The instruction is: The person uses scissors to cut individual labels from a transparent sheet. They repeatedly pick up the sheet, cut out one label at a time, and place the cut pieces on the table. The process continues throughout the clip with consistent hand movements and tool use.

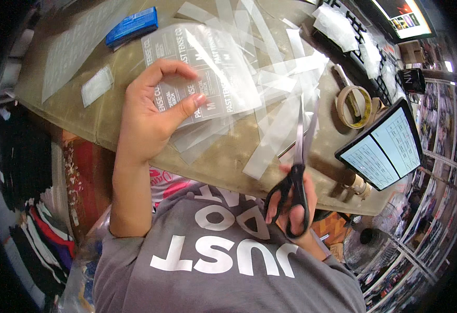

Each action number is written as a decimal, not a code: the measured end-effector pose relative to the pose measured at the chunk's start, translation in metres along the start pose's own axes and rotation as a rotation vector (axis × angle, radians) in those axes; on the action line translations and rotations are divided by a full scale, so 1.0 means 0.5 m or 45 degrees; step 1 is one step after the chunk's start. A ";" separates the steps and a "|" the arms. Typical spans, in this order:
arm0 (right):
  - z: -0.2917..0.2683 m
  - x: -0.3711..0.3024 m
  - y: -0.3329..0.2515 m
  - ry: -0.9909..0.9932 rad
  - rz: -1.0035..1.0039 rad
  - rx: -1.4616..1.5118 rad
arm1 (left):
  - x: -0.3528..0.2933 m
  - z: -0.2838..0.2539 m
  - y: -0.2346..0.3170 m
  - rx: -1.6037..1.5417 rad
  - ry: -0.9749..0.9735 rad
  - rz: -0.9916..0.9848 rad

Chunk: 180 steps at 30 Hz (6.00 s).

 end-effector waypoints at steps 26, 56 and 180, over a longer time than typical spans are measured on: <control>0.060 0.001 0.004 -0.374 0.033 -0.133 | -0.045 -0.020 0.040 -0.152 -0.093 0.127; 0.067 -0.009 0.002 -0.266 -0.199 -0.368 | -0.047 -0.019 0.048 -0.194 -0.095 0.119; 0.122 0.022 0.012 -0.292 -0.158 -0.195 | -0.065 0.012 0.046 -0.641 -0.269 -0.279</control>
Point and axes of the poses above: each hand's wrist, its own x-axis towards the middle knuckle, its own z-axis out of the palm, y = z × x, the point moved 4 cm from there along x, towards the middle knuckle, and after that the axes turned 9 degrees about y, right-handed, at the moved point
